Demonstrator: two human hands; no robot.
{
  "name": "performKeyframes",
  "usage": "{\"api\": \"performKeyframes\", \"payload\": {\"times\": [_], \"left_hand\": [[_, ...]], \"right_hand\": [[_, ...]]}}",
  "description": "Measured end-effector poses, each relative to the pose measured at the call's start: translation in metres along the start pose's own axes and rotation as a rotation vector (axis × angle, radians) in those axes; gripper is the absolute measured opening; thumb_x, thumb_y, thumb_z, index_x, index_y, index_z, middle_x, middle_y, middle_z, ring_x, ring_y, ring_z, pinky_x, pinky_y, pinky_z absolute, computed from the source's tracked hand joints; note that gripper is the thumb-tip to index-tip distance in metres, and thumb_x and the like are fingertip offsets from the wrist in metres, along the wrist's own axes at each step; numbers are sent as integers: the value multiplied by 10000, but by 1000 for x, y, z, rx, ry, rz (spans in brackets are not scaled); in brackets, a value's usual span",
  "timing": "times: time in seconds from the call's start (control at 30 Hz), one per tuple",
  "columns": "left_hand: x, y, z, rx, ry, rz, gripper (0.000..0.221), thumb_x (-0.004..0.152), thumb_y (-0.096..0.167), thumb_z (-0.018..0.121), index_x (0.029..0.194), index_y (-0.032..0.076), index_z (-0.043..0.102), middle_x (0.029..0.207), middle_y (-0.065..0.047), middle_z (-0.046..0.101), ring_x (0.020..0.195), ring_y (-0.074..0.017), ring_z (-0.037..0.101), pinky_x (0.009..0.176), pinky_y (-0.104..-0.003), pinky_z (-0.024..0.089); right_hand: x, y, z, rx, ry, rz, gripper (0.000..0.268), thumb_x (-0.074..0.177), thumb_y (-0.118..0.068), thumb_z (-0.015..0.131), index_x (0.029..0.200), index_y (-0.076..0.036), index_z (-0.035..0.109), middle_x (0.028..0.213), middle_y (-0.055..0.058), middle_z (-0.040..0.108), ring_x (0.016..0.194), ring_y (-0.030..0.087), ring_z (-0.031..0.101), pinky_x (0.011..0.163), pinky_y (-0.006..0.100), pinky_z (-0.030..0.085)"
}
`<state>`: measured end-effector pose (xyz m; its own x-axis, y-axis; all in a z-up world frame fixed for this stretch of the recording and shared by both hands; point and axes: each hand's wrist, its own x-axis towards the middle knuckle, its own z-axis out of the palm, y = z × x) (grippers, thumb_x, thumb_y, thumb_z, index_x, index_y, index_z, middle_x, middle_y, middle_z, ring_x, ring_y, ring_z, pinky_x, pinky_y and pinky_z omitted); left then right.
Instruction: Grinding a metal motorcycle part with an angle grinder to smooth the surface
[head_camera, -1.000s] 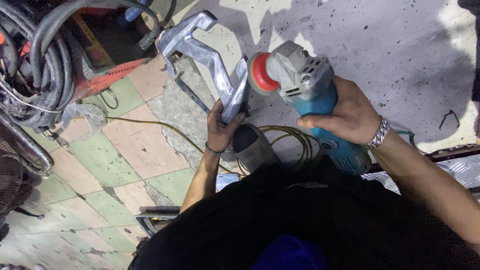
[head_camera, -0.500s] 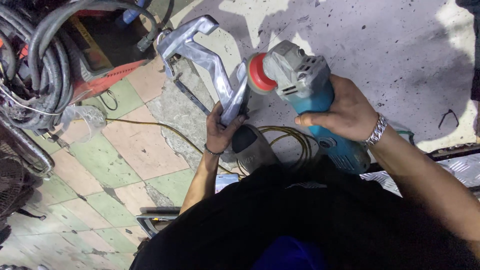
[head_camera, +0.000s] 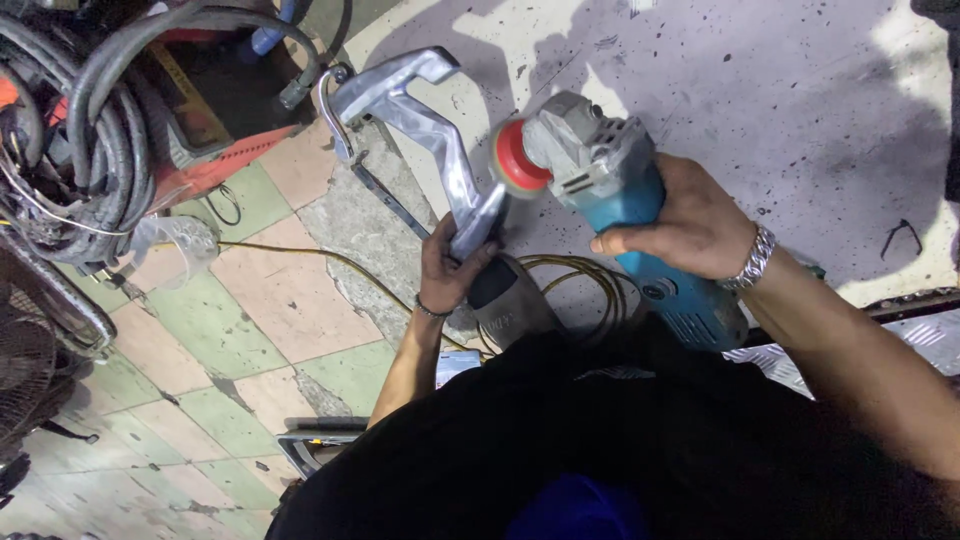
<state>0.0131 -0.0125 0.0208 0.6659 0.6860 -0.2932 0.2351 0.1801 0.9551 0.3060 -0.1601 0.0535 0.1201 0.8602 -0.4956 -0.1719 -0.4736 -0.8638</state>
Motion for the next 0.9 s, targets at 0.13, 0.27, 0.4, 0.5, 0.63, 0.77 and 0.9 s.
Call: {"api": "performKeyframes", "payload": {"times": [0.13,0.27,0.4,0.5,0.63,0.77,0.9], "left_hand": [[0,-17,-8,113,-35,44,354,792,-13,847,1099,3,672,906,-88,738,838,-95,626,765,-230,480],[-3,-27,-7,143,12,81,415,758,-20,882,1110,-4,663,904,-105,729,807,-117,599,753,-278,485],[0,-33,-15,128,15,56,374,779,-17,865,1103,10,680,910,-63,733,819,-96,591,782,-249,478],[5,-4,-5,68,22,-55,368,802,-3,840,1131,64,689,914,30,695,806,-54,573,706,-191,441],[4,-7,-20,15,39,-139,403,792,-5,853,1147,83,682,933,30,689,818,-52,571,700,-186,455],[8,-19,-44,176,-67,-199,512,703,68,942,1151,58,695,908,-9,661,783,-97,571,648,-211,486],[-4,-26,-44,236,-137,-59,583,665,71,945,1174,-5,670,1048,-203,709,989,-312,674,886,-434,517]], "right_hand": [[-9,-12,-3,11,-19,56,613,717,-304,866,1189,22,650,986,327,666,979,596,645,742,748,514],[-15,-15,-7,-10,-3,123,595,703,-261,879,1167,29,644,1000,331,666,980,589,647,752,736,515],[-14,-28,-4,2,6,158,622,681,-262,892,1161,46,643,1011,333,674,983,589,649,767,740,526],[-16,-20,-6,-2,16,166,651,687,-278,886,1194,45,639,1066,342,668,1069,598,623,846,770,495],[-8,-4,-5,-44,29,130,625,672,-215,911,1169,51,640,1075,339,668,1068,589,629,835,749,493],[-8,8,-10,-20,94,107,592,714,-215,899,1174,62,649,1079,316,676,1066,566,636,859,730,488],[-14,-1,-8,-29,191,156,644,683,-167,914,1201,92,631,1097,354,659,1119,604,595,904,740,444]]}}
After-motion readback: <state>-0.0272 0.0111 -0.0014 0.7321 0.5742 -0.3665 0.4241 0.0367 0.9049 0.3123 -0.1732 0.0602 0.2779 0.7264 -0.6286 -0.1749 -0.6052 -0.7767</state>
